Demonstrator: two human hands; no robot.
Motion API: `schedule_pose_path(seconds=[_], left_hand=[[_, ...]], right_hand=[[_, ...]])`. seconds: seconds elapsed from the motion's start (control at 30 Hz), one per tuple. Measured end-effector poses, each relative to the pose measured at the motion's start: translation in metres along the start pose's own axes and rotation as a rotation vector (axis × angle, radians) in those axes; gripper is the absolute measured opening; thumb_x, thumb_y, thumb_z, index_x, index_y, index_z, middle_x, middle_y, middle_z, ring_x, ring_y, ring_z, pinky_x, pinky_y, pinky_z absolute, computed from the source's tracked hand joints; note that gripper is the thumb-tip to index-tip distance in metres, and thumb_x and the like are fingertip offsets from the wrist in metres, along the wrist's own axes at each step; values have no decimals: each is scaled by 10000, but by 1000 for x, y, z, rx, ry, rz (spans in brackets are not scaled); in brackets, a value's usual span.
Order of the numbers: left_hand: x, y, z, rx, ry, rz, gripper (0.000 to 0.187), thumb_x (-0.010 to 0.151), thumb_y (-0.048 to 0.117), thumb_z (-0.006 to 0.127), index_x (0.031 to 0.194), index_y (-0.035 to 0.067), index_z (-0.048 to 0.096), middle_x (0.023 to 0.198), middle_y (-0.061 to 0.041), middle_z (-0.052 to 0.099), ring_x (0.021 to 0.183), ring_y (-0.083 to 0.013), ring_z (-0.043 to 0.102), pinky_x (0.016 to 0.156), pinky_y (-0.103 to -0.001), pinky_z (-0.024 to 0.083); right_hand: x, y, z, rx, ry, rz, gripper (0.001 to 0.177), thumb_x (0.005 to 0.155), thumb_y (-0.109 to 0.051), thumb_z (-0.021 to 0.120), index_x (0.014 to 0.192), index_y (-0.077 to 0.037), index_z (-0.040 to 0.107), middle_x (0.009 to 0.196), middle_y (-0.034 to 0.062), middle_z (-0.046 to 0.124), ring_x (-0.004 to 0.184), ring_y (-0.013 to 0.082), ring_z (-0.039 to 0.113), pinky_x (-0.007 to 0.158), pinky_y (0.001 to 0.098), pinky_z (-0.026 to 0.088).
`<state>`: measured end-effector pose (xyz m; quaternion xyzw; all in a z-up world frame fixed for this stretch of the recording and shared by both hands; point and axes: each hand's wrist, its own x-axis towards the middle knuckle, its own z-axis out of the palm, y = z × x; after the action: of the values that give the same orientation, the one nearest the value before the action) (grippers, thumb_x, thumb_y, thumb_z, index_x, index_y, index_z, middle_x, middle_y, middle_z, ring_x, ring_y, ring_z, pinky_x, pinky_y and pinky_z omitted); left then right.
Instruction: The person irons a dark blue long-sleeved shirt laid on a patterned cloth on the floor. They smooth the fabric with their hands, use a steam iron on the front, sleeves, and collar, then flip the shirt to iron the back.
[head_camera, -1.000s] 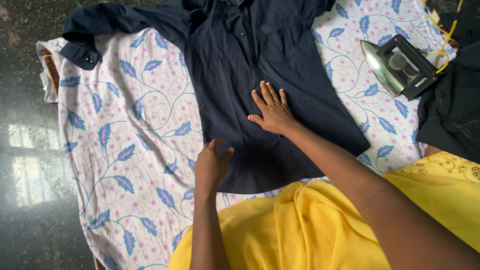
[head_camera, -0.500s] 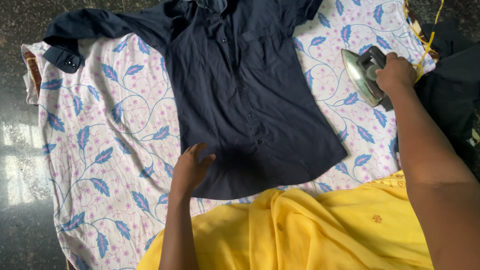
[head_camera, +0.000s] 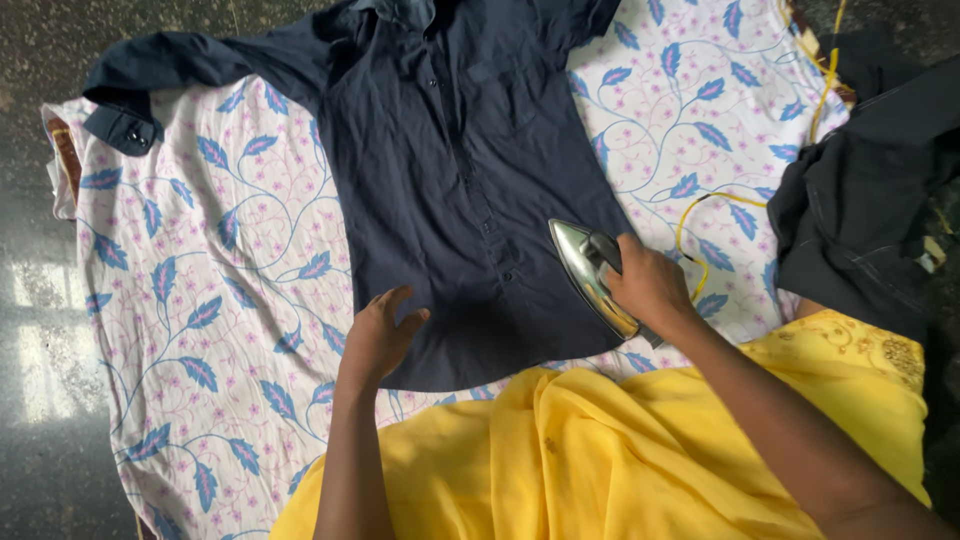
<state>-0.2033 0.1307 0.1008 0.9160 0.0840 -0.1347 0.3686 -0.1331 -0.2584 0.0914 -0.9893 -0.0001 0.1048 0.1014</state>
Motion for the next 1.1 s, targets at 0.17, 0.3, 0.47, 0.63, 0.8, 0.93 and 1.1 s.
schedule_pose_path(seconds=[0.17, 0.3, 0.47, 0.63, 0.8, 0.93, 1.1], left_hand=[[-4, 9, -3, -37, -45, 18, 534, 887, 360, 708, 1326, 65, 641, 1333, -198, 652, 1201, -387, 640, 994, -433, 512], [3, 10, -6, -99, -59, 20, 535, 891, 356, 708, 1324, 51, 634, 1359, -194, 636, 1227, -382, 622, 1005, -430, 501], [13, 1, -5, -118, -80, 5, 537, 904, 373, 692, 1327, 49, 630, 1360, -190, 641, 1241, -371, 621, 1016, -419, 500], [13, -16, 6, -110, -67, 4, 537, 908, 375, 689, 1332, 50, 634, 1359, -194, 641, 1240, -374, 621, 1023, -417, 495], [17, -15, 9, -96, -46, 16, 541, 900, 384, 708, 1318, 47, 640, 1338, -203, 648, 1211, -384, 634, 1013, -420, 496], [11, -7, 9, -86, -13, 53, 534, 882, 386, 721, 1299, 56, 662, 1286, -207, 678, 1171, -388, 659, 990, -425, 513], [-3, 6, 1, -92, 6, 65, 531, 878, 378, 727, 1293, 53, 667, 1275, -223, 680, 1153, -390, 671, 983, -429, 522]], right_hand=[[48, -44, -6, -7, -13, 64, 469, 956, -458, 662, 1161, -45, 572, 948, 274, 717, 938, 486, 691, 816, 595, 522], [118, -75, -11, 34, 46, 120, 530, 968, -489, 650, 1246, -47, 561, 995, 283, 711, 946, 493, 679, 810, 584, 519], [211, -111, -10, 16, 147, 149, 513, 990, -469, 658, 1228, -20, 591, 1072, 232, 722, 1011, 432, 698, 866, 517, 539], [227, -124, -11, 35, 134, 184, 540, 997, -473, 636, 1281, -21, 556, 1112, 235, 706, 1020, 421, 696, 866, 511, 541], [157, -114, -12, 31, 78, 136, 495, 993, -448, 644, 1243, -29, 560, 1108, 259, 704, 1044, 454, 680, 875, 532, 534], [77, -97, -10, -3, 36, 46, 470, 995, -442, 636, 1189, -22, 552, 995, 288, 722, 960, 476, 702, 821, 551, 552], [-8, -80, -9, -42, -29, 15, 461, 981, -452, 632, 1159, -35, 552, 881, 272, 729, 863, 466, 718, 761, 561, 558]])
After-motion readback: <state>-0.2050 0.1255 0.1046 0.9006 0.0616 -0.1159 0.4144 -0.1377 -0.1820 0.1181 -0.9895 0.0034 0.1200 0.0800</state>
